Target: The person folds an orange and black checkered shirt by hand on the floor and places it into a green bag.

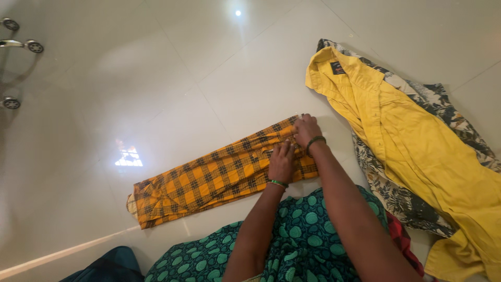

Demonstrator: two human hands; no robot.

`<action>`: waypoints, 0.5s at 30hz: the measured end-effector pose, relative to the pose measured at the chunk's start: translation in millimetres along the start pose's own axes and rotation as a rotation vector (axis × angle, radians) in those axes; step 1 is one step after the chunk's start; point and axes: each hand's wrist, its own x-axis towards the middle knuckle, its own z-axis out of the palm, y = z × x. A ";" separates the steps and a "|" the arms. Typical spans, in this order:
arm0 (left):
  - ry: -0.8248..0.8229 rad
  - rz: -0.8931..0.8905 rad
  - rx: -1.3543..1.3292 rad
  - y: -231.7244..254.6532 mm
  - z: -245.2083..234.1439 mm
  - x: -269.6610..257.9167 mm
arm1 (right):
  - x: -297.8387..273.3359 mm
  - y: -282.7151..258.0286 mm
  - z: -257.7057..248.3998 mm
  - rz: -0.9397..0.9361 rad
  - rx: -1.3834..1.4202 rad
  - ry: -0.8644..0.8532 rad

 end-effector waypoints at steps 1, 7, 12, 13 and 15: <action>-0.002 -0.002 -0.062 0.4 -2.2 0.2 | 0.3 1.1 -0.5 -0.008 0.006 -0.003; 0.094 -0.162 -0.253 -10.3 8.2 -2.7 | -0.8 15.2 15.9 0.073 0.467 -0.080; 0.188 -0.299 -0.247 -16.8 30.0 -4.9 | -11.3 -4.6 17.2 0.290 0.178 -0.080; 0.166 -0.287 -0.255 -18.6 31.6 -4.2 | -13.7 -10.3 15.9 0.278 0.181 -0.086; 0.149 -0.286 -0.257 -19.5 29.0 -6.9 | -18.9 -15.7 12.1 0.351 0.160 -0.084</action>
